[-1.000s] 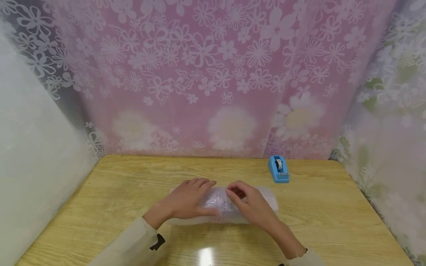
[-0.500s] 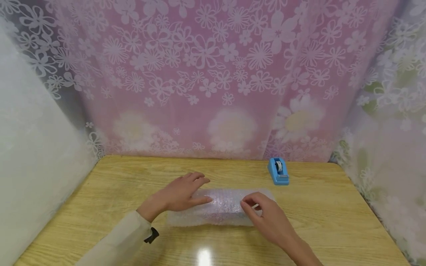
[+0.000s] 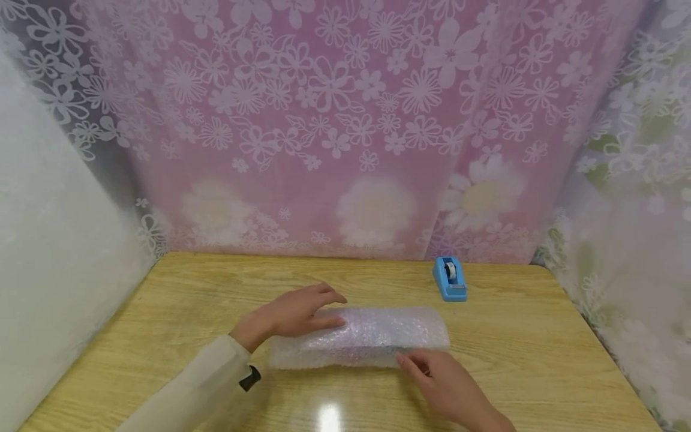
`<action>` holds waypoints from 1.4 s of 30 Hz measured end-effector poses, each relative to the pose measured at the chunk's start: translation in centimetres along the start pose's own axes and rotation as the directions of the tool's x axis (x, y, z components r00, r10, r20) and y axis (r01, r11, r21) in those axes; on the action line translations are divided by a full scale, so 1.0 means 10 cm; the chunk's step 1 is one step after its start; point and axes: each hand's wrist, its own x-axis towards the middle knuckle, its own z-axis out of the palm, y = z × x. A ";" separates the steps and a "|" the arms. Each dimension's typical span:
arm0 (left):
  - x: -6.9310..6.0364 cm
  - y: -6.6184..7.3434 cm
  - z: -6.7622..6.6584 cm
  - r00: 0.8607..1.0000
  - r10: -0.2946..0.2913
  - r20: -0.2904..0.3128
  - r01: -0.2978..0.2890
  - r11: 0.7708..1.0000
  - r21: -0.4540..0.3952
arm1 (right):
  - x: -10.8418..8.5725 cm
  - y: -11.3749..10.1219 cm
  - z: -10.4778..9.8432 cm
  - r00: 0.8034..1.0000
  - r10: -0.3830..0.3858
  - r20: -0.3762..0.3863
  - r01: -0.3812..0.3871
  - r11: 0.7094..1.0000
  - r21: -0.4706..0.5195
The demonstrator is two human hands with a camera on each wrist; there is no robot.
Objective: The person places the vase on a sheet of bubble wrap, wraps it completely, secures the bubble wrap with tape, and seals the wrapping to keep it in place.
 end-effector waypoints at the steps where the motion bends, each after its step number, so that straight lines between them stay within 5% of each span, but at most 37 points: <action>1: 0.01 -0.01 0.02 1.000 0.003 0.005 -0.003 1.000 -0.002 | 0.00 0.01 0.02 1.000 0.005 0.002 -0.005 1.000 0.003; 16: 0.04 -0.08 0.14 0.999 0.037 0.036 -0.035 0.998 -0.058 | 0.07 0.06 0.14 1.000 0.000 0.018 -0.001 0.999 0.048; 28: 0.01 -0.06 0.18 0.999 0.038 0.033 -0.034 0.991 -0.128 | 0.15 0.01 0.23 0.996 0.084 -0.018 -0.080 0.987 0.137; 37: -0.02 0.01 0.22 0.998 -0.063 -0.009 0.061 0.983 -0.172 | 0.25 -0.04 0.33 0.993 0.095 -0.068 -0.078 0.971 0.224; 42: -0.04 0.08 0.24 0.991 -0.126 -0.042 0.117 0.978 -0.171 | 0.36 -0.10 0.36 0.997 0.019 -0.070 -0.001 0.968 0.251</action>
